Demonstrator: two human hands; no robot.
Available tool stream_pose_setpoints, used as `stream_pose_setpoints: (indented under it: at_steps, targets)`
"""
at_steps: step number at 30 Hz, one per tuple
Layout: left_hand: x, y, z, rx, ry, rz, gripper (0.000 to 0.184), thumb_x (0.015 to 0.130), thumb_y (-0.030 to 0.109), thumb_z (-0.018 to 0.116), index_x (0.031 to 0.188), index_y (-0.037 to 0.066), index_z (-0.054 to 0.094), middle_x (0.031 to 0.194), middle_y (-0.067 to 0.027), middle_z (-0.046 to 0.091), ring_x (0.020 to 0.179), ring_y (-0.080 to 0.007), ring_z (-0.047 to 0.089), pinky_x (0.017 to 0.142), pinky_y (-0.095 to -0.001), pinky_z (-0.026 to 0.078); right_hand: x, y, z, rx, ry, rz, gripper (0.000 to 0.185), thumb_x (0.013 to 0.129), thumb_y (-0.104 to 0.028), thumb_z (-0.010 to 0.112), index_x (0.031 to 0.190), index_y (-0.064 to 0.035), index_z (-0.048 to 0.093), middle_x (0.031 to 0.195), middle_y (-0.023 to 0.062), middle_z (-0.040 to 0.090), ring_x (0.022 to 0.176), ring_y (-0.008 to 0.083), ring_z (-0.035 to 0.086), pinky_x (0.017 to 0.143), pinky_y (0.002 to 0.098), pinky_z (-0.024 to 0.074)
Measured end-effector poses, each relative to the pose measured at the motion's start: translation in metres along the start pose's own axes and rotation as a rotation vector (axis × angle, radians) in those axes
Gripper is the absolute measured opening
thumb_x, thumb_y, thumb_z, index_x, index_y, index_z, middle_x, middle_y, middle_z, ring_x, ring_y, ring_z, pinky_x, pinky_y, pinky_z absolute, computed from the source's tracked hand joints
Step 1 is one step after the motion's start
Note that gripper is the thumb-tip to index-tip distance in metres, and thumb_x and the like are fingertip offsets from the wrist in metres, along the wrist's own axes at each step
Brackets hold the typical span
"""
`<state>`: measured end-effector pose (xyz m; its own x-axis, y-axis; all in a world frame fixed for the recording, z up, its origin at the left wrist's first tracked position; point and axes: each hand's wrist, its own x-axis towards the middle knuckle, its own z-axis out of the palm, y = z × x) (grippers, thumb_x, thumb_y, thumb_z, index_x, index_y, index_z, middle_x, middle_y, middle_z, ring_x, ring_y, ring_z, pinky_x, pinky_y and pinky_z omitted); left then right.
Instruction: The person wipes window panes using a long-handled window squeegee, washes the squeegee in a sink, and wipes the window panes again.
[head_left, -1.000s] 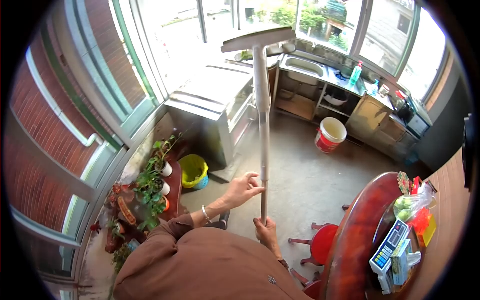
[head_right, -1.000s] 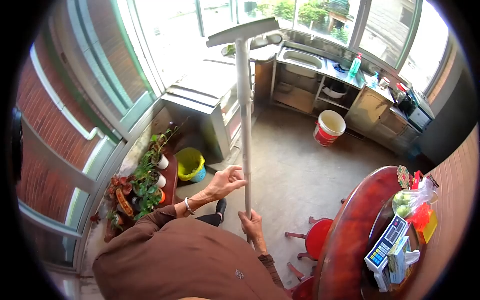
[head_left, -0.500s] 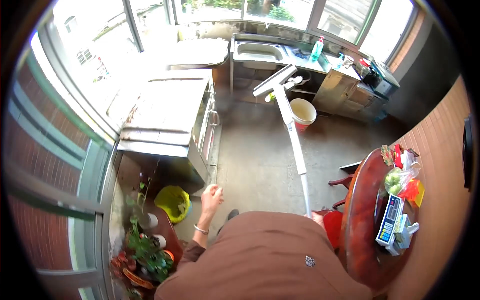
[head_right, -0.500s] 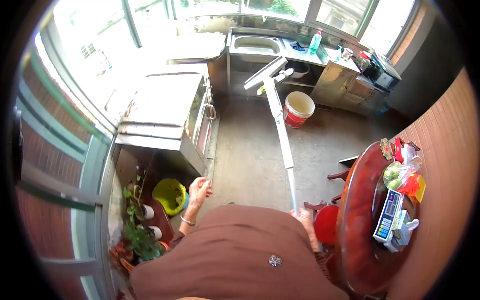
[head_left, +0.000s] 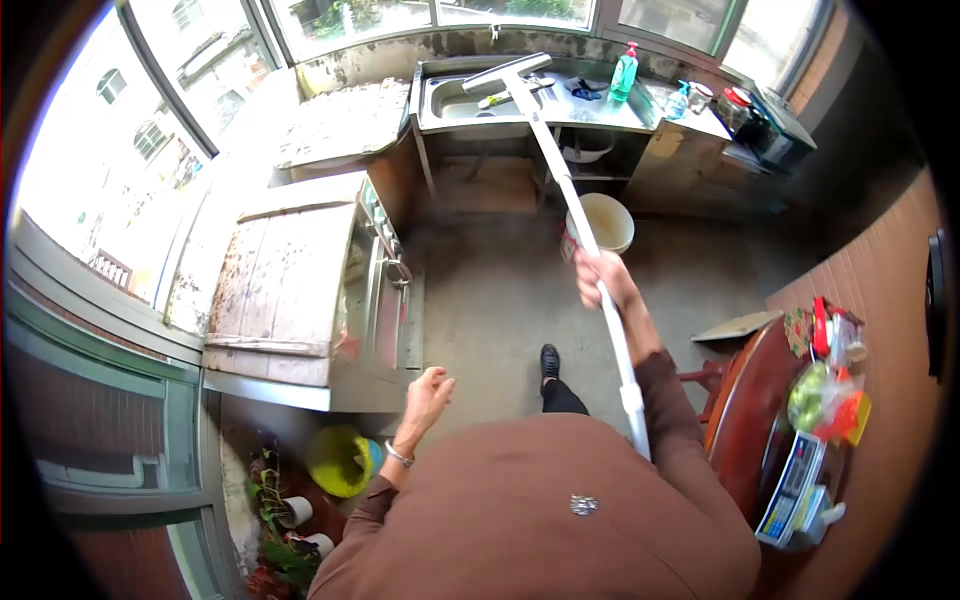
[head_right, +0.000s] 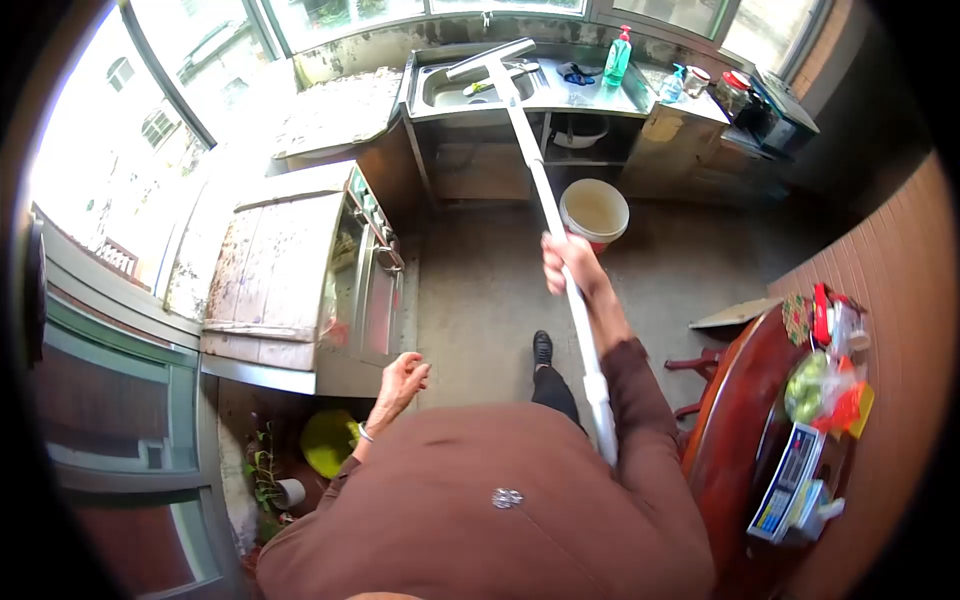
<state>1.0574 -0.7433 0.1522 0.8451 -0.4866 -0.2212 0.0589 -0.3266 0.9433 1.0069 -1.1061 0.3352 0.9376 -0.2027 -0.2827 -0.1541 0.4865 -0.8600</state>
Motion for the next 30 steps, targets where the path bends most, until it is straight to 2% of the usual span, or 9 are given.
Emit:
stream_pose_setpoints:
  at_steps: [8, 9, 12, 18, 21, 25, 27, 29, 30]
  targets:
    - [0.027, -0.02, 0.042, -0.114, 0.42, -0.212, 0.031, 0.083, 0.013, 0.07, 0.106, -0.004, 0.058, 0.079, -0.008, 0.064, 0.074, -0.0106, 0.058, 0.066, -0.0278, 0.049, 0.268, -0.081, -0.151, 0.324, -0.193, 0.124, 0.018, 0.093, -0.025, 0.051, 0.08, -0.0135, 0.046, 0.058, -0.0069, 0.037, 0.041, 0.0076, 0.038, 0.04, 0.0272, 0.0345]
    - [0.021, 0.01, 0.049, -0.019, 0.497, -0.43, 0.031, 0.083, 0.015, 0.07, 0.105, -0.004, 0.059, 0.079, -0.0087, 0.064, 0.074, -0.0115, 0.059, 0.066, -0.0275, 0.049, 0.293, -0.088, -0.163, 0.362, -0.2, 0.139, 0.018, 0.092, -0.025, 0.051, 0.08, -0.0134, 0.046, 0.058, -0.0071, 0.037, 0.041, 0.0075, 0.038, 0.041, 0.0271, 0.0345]
    - [-0.001, -0.017, 0.04, 0.201, 0.627, -0.443, 0.037, 0.081, 0.023, 0.073, 0.102, -0.005, 0.06, 0.08, -0.0094, 0.065, 0.075, -0.0133, 0.06, 0.068, -0.0277, 0.049, 0.361, -0.104, -0.194, 0.366, -0.165, 0.228, 0.014, 0.091, -0.022, 0.047, 0.082, -0.0109, 0.046, 0.057, -0.0062, 0.036, 0.041, 0.0093, 0.036, 0.04, 0.0279, 0.0328]
    - [-0.006, -0.047, 0.072, 0.181, 0.855, -0.629, 0.035, 0.08, 0.027, 0.074, 0.095, -0.004, 0.066, 0.082, -0.01, 0.067, 0.076, -0.014, 0.061, 0.071, -0.0275, 0.049, 0.433, -0.124, -0.218, 0.187, -0.044, 0.363, 0.015, 0.09, -0.021, 0.046, 0.083, -0.0082, 0.046, 0.057, -0.0048, 0.04, 0.041, 0.0087, 0.036, 0.041, 0.026, 0.0308]
    - [0.016, -0.064, 0.086, 0.08, 0.838, -0.67, 0.033, 0.082, 0.028, 0.071, 0.092, -0.003, 0.065, 0.079, -0.0086, 0.066, 0.072, -0.0127, 0.059, 0.068, -0.0263, 0.048, 0.432, -0.143, -0.212, 0.078, -0.058, 0.203, 0.016, 0.092, -0.021, 0.05, 0.089, -0.0055, 0.05, 0.064, -0.0046, 0.045, 0.046, 0.0067, 0.041, 0.042, 0.0228, 0.0338]
    - [0.132, 0.081, 0.103, -0.169, 0.772, -0.624, 0.031, 0.089, 0.029, 0.063, 0.1, 0.001, 0.061, 0.076, -0.0045, 0.063, 0.063, -0.0099, 0.055, 0.057, -0.0238, 0.046, 0.44, -0.169, -0.213, -0.364, -0.008, 0.288, 0.012, 0.088, -0.014, 0.05, 0.081, -0.0049, 0.053, 0.056, -0.0028, 0.044, 0.039, 0.0071, 0.04, 0.037, 0.0222, 0.0315]
    - [0.214, 0.113, 0.099, -0.301, 0.681, -0.603, 0.022, 0.094, 0.026, 0.057, 0.102, 0.006, 0.058, 0.071, -0.0003, 0.058, 0.054, -0.005, 0.05, 0.044, -0.0184, 0.039, 0.44, -0.171, -0.238, -0.644, -0.134, 0.16, 0.013, 0.085, -0.014, 0.052, 0.077, -0.0032, 0.053, 0.055, -0.001, 0.045, 0.038, 0.0104, 0.042, 0.036, 0.0264, 0.0344]
    - [0.311, 0.102, 0.096, -0.504, 0.452, -0.499, 0.023, 0.094, 0.026, 0.057, 0.107, 0.006, 0.058, 0.073, 0.0025, 0.057, 0.056, -0.0041, 0.049, 0.048, -0.0185, 0.04, 0.414, -0.2, -0.233, -1.105, -0.081, 0.014, 0.011, 0.08, -0.011, 0.054, 0.082, 0.0001, 0.053, 0.055, 0.0066, 0.049, 0.04, 0.0193, 0.048, 0.039, 0.034, 0.0409]
    - [0.364, 0.115, 0.103, -0.507, 0.314, -0.446, 0.028, 0.093, 0.026, 0.059, 0.113, 0.006, 0.058, 0.079, 0.002, 0.058, 0.062, -0.0039, 0.049, 0.054, -0.0187, 0.041, 0.396, -0.215, -0.239, -1.446, -0.051, -0.278, 0.013, 0.078, -0.011, 0.053, 0.082, 0.0006, 0.054, 0.058, 0.0129, 0.054, 0.046, 0.0252, 0.054, 0.045, 0.037, 0.0459]
